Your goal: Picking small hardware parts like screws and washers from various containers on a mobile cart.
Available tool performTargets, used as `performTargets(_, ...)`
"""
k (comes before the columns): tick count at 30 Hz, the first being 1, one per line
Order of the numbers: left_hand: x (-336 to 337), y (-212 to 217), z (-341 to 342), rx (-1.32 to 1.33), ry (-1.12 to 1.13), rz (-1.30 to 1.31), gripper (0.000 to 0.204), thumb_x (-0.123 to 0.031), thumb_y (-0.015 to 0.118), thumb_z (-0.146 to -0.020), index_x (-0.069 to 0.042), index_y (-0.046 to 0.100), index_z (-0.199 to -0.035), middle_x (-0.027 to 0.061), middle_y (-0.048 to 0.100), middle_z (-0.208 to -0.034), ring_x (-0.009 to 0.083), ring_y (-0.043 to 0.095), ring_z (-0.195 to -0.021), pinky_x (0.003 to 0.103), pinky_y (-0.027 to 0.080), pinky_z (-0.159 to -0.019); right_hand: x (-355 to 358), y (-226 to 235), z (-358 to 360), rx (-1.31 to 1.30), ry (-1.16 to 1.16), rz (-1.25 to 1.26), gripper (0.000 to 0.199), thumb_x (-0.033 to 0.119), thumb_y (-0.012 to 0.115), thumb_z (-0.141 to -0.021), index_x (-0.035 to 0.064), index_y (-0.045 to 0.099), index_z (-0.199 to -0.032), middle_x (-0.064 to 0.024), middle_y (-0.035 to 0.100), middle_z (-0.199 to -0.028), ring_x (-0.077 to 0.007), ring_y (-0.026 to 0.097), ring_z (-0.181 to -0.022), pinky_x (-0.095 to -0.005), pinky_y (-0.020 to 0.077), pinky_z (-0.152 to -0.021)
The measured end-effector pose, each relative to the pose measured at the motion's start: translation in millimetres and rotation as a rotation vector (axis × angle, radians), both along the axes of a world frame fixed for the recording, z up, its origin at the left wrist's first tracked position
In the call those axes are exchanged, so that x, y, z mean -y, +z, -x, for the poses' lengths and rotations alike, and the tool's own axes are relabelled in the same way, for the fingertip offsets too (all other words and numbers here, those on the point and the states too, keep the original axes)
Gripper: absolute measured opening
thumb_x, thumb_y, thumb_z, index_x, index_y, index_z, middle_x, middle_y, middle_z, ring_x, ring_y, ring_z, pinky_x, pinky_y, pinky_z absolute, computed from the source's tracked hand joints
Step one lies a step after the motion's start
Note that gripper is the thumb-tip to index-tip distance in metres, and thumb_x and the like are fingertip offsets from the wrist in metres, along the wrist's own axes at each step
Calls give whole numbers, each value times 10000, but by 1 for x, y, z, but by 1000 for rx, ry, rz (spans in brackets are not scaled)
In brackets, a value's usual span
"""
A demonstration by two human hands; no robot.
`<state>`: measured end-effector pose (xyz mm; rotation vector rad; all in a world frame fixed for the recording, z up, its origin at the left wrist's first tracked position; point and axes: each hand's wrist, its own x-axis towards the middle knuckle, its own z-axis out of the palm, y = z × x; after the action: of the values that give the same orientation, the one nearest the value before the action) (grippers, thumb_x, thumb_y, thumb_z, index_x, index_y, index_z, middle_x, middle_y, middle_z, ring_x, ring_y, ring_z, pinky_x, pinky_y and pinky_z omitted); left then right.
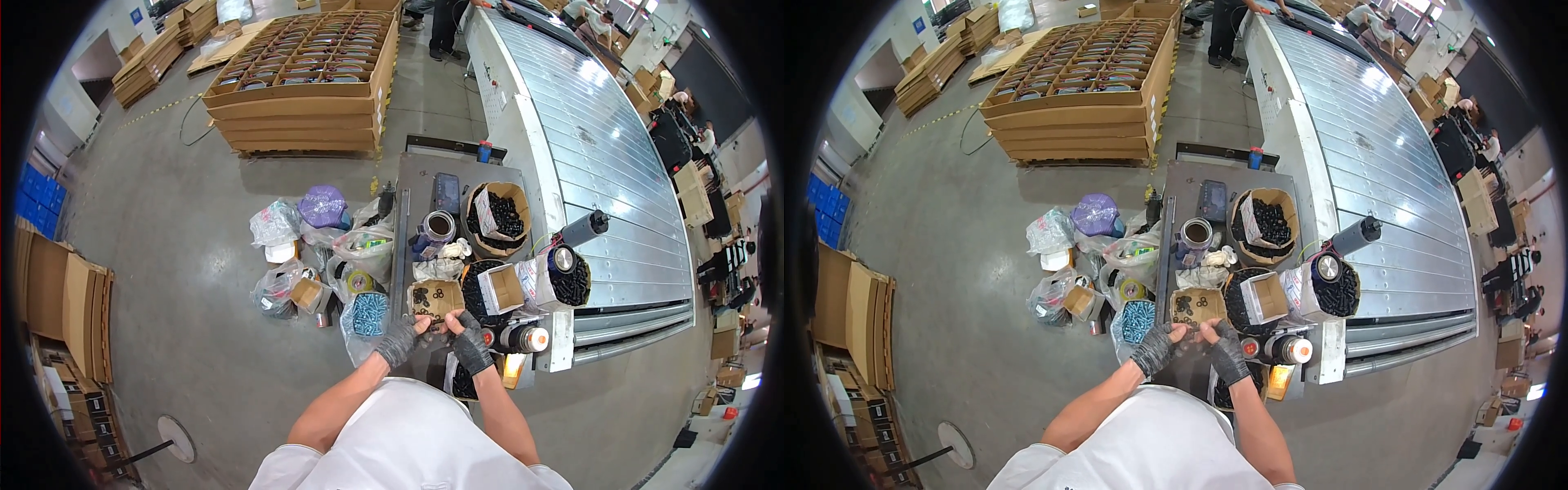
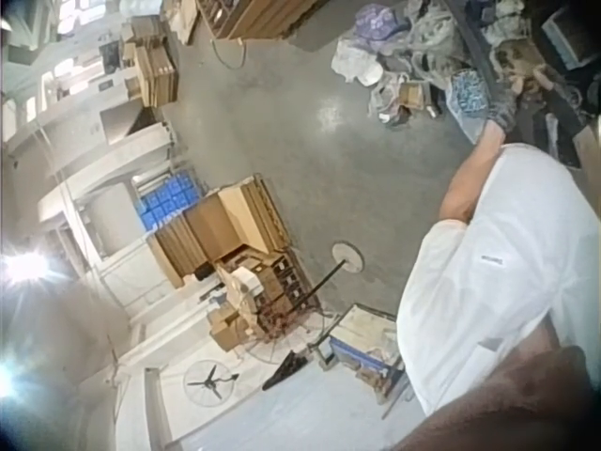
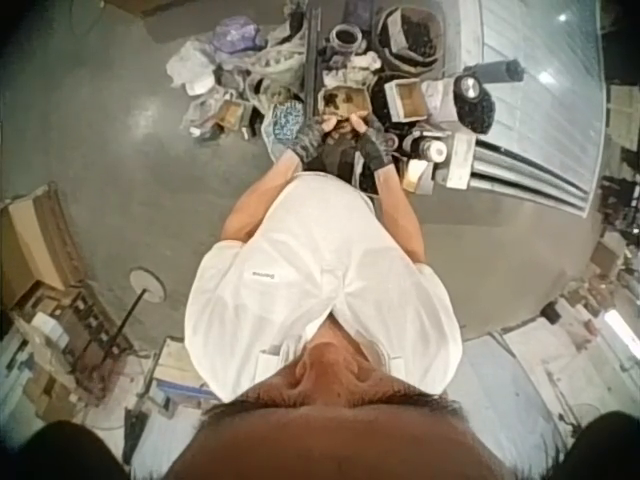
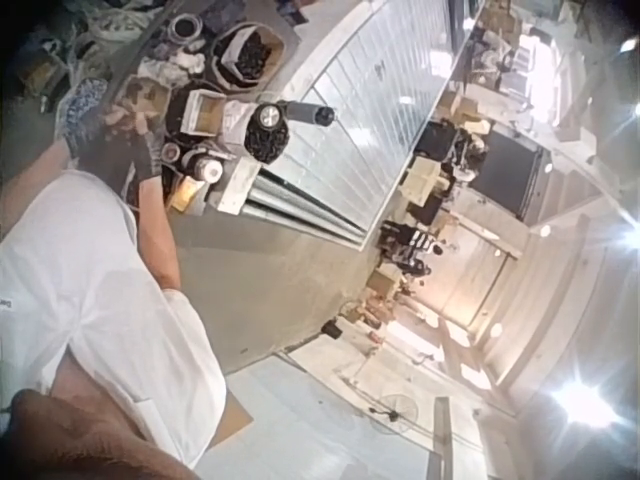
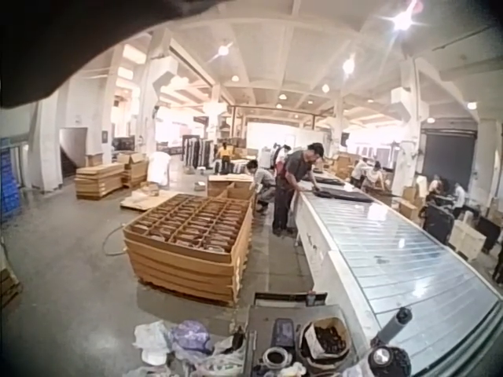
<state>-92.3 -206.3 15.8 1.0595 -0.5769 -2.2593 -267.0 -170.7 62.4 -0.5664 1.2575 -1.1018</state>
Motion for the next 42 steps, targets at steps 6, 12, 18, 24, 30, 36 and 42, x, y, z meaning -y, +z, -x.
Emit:
performTargets(6,1,11,-4,-83,100,-51,231,-262,655,-915,-65,658,-1036,9,672,-886,100,613,-741,215,505,-642,-4,4,10,411,-122,-74,241,247,627,-924,45,591,-1051,-72,651,-876,-158,623,-770,-283,511,-665)
performTargets(12,1,6,-2,-10,67,-6,282,-290,661,-909,-53,658,-1063,11,670,-879,98,599,-706,217,490,-630,-5,4,9,108,-22,-44,249,240,602,-929,26,607,-1056,-63,668,-863,-154,632,-767,-280,502,-666)
performTargets(18,0,3,1,46,3,60,306,-310,666,-904,-40,663,-1048,8,666,-844,96,585,-681,213,466,-604,-1,6,4,-63,33,-28,216,215,614,-919,30,605,-1031,-38,658,-820,-126,624,-741,-260,492,-630)
performTargets(24,0,-7,0,-9,12,34,292,-303,670,-901,-46,662,-1039,12,664,-838,97,589,-680,212,469,-594,-1,-1,-6,-275,2,101,191,199,647,-907,46,610,-1016,-19,653,-808,-90,614,-721,-228,468,-599)
performTargets(30,0,-2,1,-47,103,-65,265,-290,678,-896,-58,660,-1023,3,652,-811,100,586,-654,211,478,-582,-2,-4,-12,-352,-13,189,169,180,645,-909,45,629,-1009,-13,650,-822,-76,601,-738,-223,459,-613)
performTargets(36,1,9,1,-18,101,-87,250,-282,668,-905,-54,650,-1005,4,650,-811,96,581,-645,200,476,-569,-2,-5,-6,-250,-53,148,196,168,596,-929,15,630,-1047,-43,648,-867,-129,613,-791,-258,492,-703)
performTargets(42,6,12,-6,-106,164,-62,238,-266,672,-903,-59,650,-1019,18,659,-839,108,585,-690,224,466,-597,0,21,1,484,-154,-36,297,86,521,-936,-24,546,-1211,-139,635,-1105,-226,649,-937,-307,530,-828)
